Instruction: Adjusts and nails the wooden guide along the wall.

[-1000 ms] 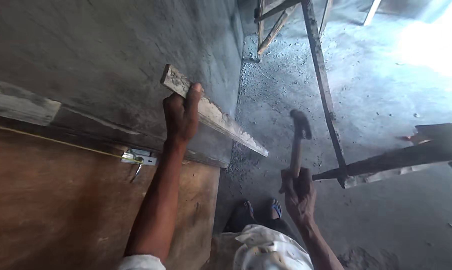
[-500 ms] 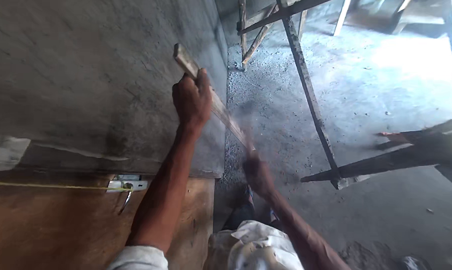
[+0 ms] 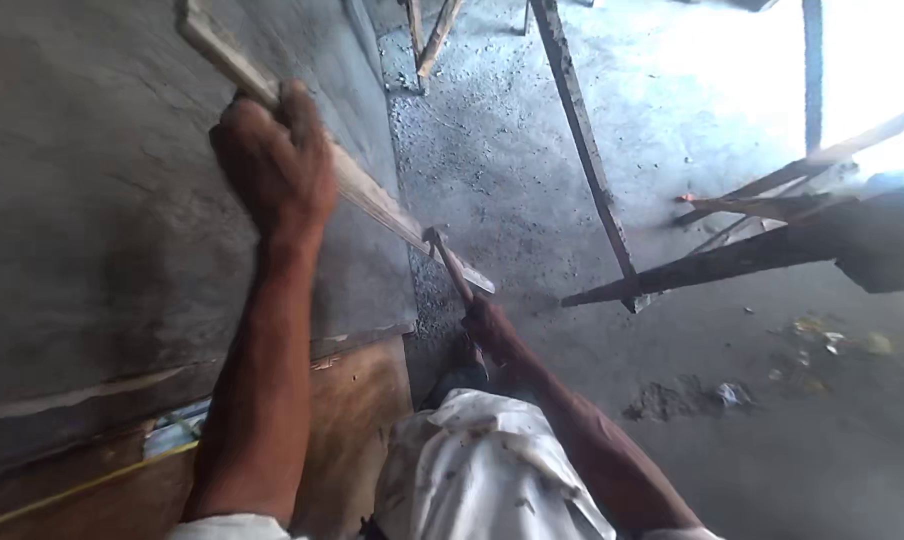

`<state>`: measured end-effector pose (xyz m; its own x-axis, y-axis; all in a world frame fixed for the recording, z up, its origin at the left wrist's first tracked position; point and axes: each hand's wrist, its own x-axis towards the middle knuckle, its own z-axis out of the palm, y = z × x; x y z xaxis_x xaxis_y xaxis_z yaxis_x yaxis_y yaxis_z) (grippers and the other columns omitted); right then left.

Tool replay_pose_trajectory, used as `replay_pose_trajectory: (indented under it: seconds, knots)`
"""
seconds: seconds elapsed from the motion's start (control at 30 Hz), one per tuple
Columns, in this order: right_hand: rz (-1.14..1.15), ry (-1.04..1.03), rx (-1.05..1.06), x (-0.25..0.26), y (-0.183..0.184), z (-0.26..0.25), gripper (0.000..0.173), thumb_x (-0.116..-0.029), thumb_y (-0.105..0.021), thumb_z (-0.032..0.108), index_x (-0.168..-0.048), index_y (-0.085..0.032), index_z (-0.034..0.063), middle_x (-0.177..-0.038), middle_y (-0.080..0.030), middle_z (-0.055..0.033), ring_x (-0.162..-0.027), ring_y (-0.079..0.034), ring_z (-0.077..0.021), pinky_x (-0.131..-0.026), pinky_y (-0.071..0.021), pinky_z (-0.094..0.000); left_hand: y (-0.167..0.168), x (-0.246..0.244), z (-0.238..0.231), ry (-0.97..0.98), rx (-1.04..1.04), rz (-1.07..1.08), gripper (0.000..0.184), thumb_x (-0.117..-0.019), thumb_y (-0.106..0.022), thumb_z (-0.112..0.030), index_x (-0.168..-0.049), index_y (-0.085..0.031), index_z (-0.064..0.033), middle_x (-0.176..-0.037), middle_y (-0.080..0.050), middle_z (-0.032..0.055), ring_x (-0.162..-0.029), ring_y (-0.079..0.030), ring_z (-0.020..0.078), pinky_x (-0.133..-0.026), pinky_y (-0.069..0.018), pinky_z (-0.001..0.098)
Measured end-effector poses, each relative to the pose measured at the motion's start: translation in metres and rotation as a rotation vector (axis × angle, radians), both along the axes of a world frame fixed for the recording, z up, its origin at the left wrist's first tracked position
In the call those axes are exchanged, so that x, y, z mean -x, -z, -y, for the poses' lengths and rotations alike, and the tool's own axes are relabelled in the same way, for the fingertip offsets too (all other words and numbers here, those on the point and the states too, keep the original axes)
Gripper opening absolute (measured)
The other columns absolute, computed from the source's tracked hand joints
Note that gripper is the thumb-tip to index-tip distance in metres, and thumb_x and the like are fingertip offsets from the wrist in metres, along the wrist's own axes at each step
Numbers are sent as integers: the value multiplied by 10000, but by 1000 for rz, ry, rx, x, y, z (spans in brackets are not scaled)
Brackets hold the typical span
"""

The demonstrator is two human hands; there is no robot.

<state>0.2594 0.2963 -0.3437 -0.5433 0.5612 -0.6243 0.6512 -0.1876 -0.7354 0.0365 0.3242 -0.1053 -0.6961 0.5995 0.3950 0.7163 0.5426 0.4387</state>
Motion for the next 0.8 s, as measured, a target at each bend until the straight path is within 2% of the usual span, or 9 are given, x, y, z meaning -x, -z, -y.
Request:
replay_pose_trajectory:
  seconds: [0.07, 0.13, 0.23, 0.3, 0.43, 0.53, 0.63, 0.73, 0.8]
  knots:
    - [-74, 173, 26, 0, 13, 8, 298, -1019, -592, 189, -1231, -575, -20, -914, -636, -134, -733, -634, -210, -701, -550, -406, 3, 15, 7, 27, -11, 31, 499, -1069, -440, -427, -1173, -668, 5, -1029, -680, 136, -955, -645, 158, -919, -492, 359]
    - [-94, 346, 68, 11, 24, 24, 284, -1017, -580, 148, -1235, -555, -32, -905, -629, -131, -727, -636, -202, -688, -561, -391, 15, 30, 11, 63, -49, 21, 500, -1066, -441, -430, -1208, -654, 0, -1082, -689, 107, -998, -647, 83, -955, -495, 290]
    - [7, 40, 86, -1, 36, 32, 345, -1000, -583, 173, -1299, -568, 1, -1074, -680, -185, -961, -684, -298, -883, -549, -498, 24, 40, 16, 135, -97, -5, 509, -1067, -461, -446, -1132, -651, 22, -1029, -674, 94, -953, -631, 72, -926, -495, 295]
    - [7, 114, 120, -16, 55, 37, 312, -988, -595, 189, -1245, -593, 10, -990, -656, -142, -844, -648, -244, -796, -538, -451, 26, 50, 23, 207, -148, 32, 442, -1070, -490, -414, -1136, -675, -18, -1019, -684, 41, -943, -639, 32, -916, -515, 264]
    - [75, 521, 351, -48, 83, 51, 247, -1012, -579, 184, -1179, -572, 1, -795, -587, -83, -573, -558, -161, -546, -511, -346, 37, 52, 45, 423, -321, 150, 306, -1064, -529, -273, -1179, -668, -26, -1048, -685, 2, -954, -645, 36, -899, -529, 255]
    - [101, 709, 437, -76, 96, 67, 222, -1002, -589, 168, -1155, -554, 11, -700, -542, -56, -479, -509, -138, -446, -469, -308, 58, 39, 63, 539, -507, 219, 411, -1022, -605, -245, -1284, -539, 65, -1218, -673, 47, -1133, -661, 106, -1031, -529, 321]
    - [97, 692, 427, -98, 102, 75, 202, -1000, -598, 154, -1142, -554, 16, -699, -536, -55, -483, -503, -138, -451, -460, -310, 83, 25, 65, 602, -625, 374, 610, -962, -691, -252, -1405, -350, -10, -1283, -657, 23, -1195, -652, 168, -1071, -523, 399]
    - [105, 631, 423, -112, 102, 77, 204, -1006, -595, 171, -1139, -550, 24, -698, -541, -53, -478, -503, -131, -444, -456, -298, 112, 14, 65, 677, -558, 409, 579, -970, -681, -274, -1383, -376, -6, -1290, -668, 32, -1180, -664, 167, -1061, -536, 408]
    - [103, 601, 409, -122, 97, 78, 242, -1011, -593, 177, -1184, -583, 8, -716, -571, -64, -494, -517, -137, -458, -469, -313, 136, -2, 66, 712, -475, 415, 460, -1008, -655, -278, -1337, -513, 11, -1253, -699, 34, -1124, -686, 114, -1024, -561, 343]
